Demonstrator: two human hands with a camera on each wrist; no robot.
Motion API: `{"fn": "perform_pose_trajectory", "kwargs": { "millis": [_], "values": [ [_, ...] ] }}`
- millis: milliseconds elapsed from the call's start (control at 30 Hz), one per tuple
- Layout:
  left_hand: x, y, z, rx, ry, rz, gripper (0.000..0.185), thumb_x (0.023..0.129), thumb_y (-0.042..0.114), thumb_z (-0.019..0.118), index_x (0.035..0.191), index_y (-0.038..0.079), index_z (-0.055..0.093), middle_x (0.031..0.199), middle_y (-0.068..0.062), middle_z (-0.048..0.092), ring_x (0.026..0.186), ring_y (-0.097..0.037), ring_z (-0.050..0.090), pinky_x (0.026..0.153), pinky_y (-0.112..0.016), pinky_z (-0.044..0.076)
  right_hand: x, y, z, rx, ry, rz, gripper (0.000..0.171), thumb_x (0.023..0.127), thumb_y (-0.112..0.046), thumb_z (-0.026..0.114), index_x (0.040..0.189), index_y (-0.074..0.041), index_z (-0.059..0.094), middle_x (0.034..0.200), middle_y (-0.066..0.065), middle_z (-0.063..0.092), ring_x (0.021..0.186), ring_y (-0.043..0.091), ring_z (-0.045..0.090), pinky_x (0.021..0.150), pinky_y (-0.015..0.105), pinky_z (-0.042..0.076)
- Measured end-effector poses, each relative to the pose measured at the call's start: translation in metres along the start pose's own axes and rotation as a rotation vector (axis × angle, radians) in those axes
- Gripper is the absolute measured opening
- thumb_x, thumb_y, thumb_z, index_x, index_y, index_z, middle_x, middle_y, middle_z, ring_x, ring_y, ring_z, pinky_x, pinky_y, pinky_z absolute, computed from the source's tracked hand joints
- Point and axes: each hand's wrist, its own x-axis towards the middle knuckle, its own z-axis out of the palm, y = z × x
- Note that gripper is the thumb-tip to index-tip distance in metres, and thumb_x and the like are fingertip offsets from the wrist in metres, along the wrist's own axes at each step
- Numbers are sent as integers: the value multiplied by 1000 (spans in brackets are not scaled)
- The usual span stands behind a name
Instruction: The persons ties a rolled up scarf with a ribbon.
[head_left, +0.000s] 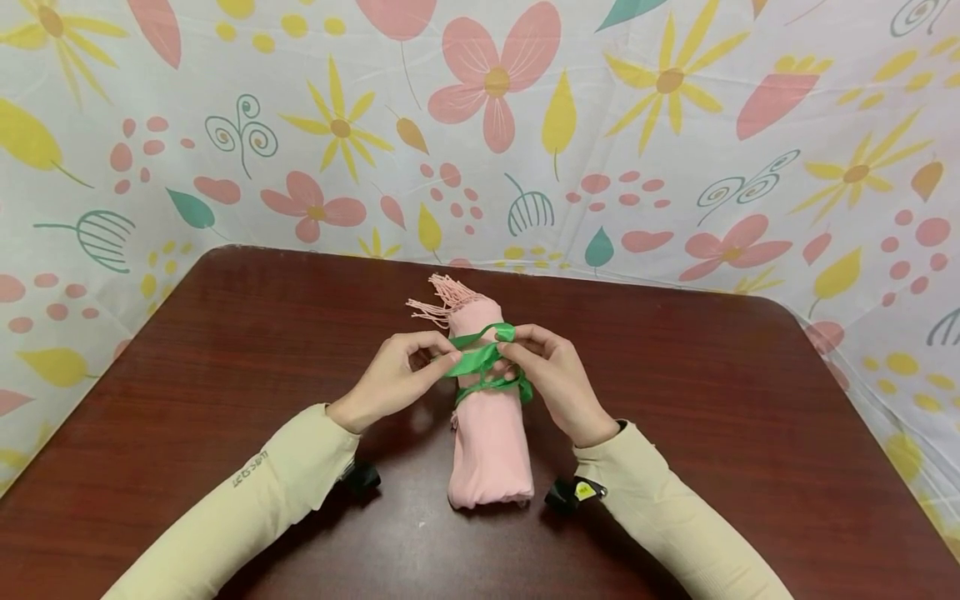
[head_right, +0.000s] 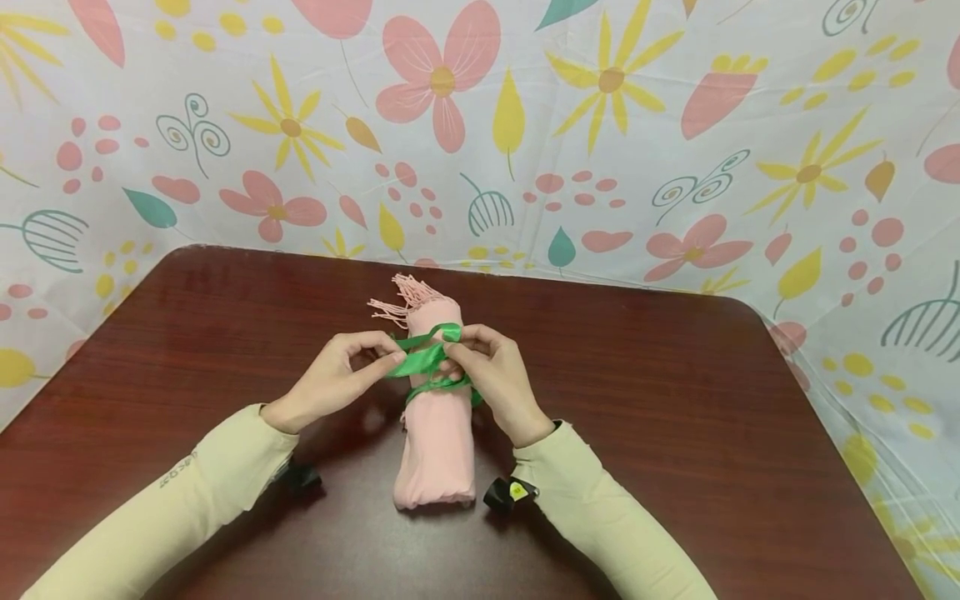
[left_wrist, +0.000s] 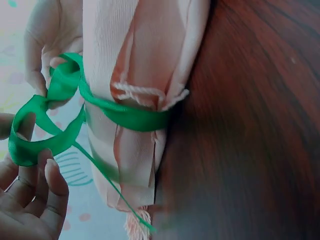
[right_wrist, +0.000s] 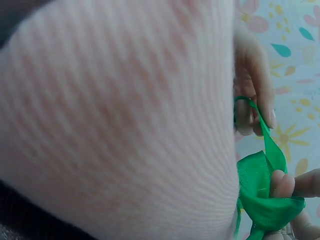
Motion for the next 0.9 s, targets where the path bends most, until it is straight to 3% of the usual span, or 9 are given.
{"fn": "perform_pose_trajectory", "kwargs": {
  "millis": [233,433,633,900],
  "values": [
    [1,5,6,-8,-1,9,8,91,16,66,90,11,72,88,-3,65,82,-18,56,72,-31,46,0,-1,1,-20,-2,3,22,93,-11,61,109,3,60,81,2,68,74,14,68,72,28,54],
    [4,7,12,-53,1,25,10,90,20,67,94,13,74,95,0,68,90,-18,57,80,-36,47,0,0,2,-55,0,17,24,93,-13,61,111,2,62,86,0,68,75,14,66,74,30,54],
    [5,7,18,-152,-30,41,11,89,16,68,96,11,75,92,-3,69,79,-30,60,70,-30,50,-1,-1,4,-74,8,22,24,92,-14,62,111,1,63,88,-2,68,73,12,63,73,29,53],
    [8,7,26,-155,26,14,10,83,13,74,92,9,74,84,-3,68,73,-14,59,65,-26,48,-2,-3,5,-50,4,21,23,92,-14,62,110,1,64,86,-2,68,72,11,63,71,27,53]
  ]
}}
